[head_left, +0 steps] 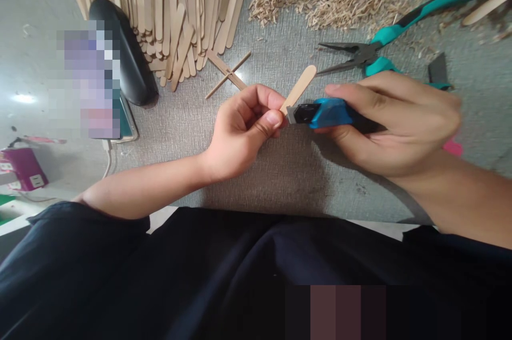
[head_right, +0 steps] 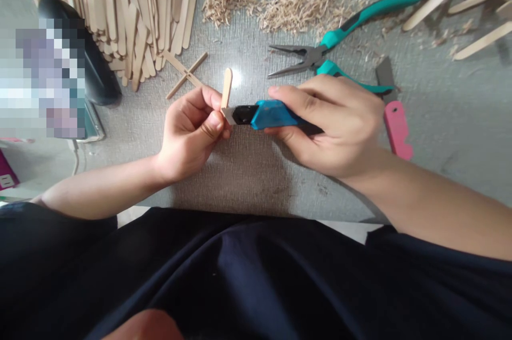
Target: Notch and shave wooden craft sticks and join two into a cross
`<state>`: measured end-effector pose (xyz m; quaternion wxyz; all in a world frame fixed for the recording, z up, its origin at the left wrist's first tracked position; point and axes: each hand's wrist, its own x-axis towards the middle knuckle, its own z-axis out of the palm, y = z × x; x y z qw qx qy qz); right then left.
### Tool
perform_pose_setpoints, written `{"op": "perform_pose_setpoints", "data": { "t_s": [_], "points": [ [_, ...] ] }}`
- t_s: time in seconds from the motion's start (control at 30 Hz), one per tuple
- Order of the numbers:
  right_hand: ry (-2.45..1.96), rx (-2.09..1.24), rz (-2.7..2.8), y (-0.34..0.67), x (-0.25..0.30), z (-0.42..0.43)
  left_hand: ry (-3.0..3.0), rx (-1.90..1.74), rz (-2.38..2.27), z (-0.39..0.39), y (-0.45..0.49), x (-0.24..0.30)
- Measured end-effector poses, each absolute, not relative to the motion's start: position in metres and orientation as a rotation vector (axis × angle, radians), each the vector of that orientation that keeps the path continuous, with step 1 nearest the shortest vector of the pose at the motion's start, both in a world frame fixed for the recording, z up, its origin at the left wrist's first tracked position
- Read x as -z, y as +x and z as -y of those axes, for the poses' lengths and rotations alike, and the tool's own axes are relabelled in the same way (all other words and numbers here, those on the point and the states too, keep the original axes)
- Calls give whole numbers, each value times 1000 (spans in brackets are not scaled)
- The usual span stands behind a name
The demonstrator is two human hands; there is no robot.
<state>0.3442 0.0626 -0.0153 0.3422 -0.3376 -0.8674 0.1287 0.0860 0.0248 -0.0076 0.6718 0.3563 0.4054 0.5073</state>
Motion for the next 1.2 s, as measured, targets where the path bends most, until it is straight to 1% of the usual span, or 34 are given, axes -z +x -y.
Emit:
{"op": "perform_pose_setpoints", "data": {
  "t_s": [0.07, 0.3, 0.83, 1.0, 1.2],
  "points": [
    [-858, -324, 2255, 344, 18, -64, 793, -1138, -917, -25, 86, 7],
    [-862, -445, 2274, 344, 12, -65, 758, -1152, -917, -25, 86, 5],
    [-861, -540, 2320, 345, 4, -67, 789, -1166, -930, -25, 85, 7],
    [-865, -507, 2296, 342, 5, -63, 808, -1169, -904, -25, 85, 8],
    [-857, -359, 2291, 343, 13, -63, 779, -1146, -958, -23, 84, 11]
  ]
}}
